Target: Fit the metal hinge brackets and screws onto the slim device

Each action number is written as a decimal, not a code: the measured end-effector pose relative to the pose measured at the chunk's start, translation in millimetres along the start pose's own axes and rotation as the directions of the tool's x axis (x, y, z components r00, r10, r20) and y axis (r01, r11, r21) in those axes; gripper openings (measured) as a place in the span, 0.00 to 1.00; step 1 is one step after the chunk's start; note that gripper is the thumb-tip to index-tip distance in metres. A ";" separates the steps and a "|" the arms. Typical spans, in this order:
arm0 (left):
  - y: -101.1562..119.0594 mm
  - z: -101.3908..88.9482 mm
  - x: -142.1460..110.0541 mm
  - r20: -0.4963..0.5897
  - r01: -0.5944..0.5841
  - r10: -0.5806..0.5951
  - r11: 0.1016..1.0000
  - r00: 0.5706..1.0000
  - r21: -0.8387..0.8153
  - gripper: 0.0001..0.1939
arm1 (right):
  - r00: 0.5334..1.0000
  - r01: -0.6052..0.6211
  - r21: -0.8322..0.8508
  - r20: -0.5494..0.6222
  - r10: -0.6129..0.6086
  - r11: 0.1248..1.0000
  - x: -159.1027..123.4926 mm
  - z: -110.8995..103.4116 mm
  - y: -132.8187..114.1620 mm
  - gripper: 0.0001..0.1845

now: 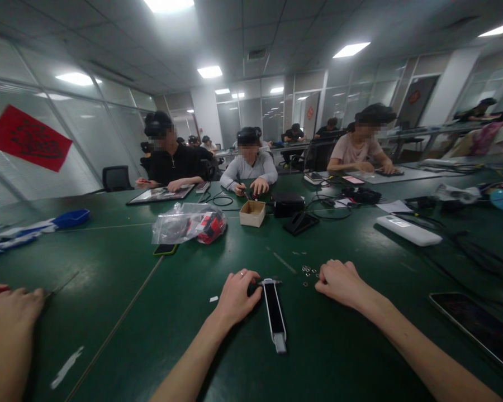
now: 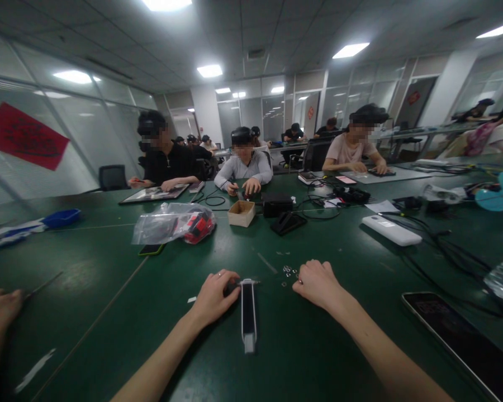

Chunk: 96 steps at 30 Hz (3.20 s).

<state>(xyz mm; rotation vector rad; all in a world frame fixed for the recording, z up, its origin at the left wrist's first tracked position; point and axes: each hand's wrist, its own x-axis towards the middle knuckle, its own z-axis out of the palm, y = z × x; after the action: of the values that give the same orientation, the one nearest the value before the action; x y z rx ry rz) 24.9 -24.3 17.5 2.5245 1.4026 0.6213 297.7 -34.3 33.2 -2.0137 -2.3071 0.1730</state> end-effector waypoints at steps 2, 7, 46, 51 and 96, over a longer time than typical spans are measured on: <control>-0.2 0.0 0.0 0.005 0.003 -0.003 1.000 1.000 -0.002 0.10 | 1.000 0.027 0.025 -0.001 -0.027 0.999 0.6 3.7 2.3 0.13; -0.7 0.2 0.3 0.006 -0.002 0.002 1.000 1.000 -0.010 0.10 | 0.997 0.083 0.032 -0.002 -0.083 0.996 -1.5 4.7 1.0 0.14; 23.2 10.9 -10.5 -0.353 -0.410 0.373 0.911 0.858 -0.036 0.04 | 0.555 0.764 0.226 -0.707 -0.438 0.604 -12.7 29.0 -66.7 0.08; 23.1 8.6 -9.7 -0.366 -0.385 0.350 0.922 0.862 -0.025 0.04 | 0.549 0.773 0.230 -0.710 -0.441 0.591 -14.6 27.5 -67.3 0.09; -16.9 -8.8 1.5 0.024 -0.017 0.021 0.987 0.999 -0.161 0.06 | 0.887 0.401 0.329 -0.372 -0.273 0.855 -2.3 33.7 -53.2 0.10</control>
<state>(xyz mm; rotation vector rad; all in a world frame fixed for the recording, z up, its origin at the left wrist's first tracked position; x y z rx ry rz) 8.8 -14.3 19.7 2.4135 1.2665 0.6740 241.3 -44.9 7.0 -1.3056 -2.1618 0.2541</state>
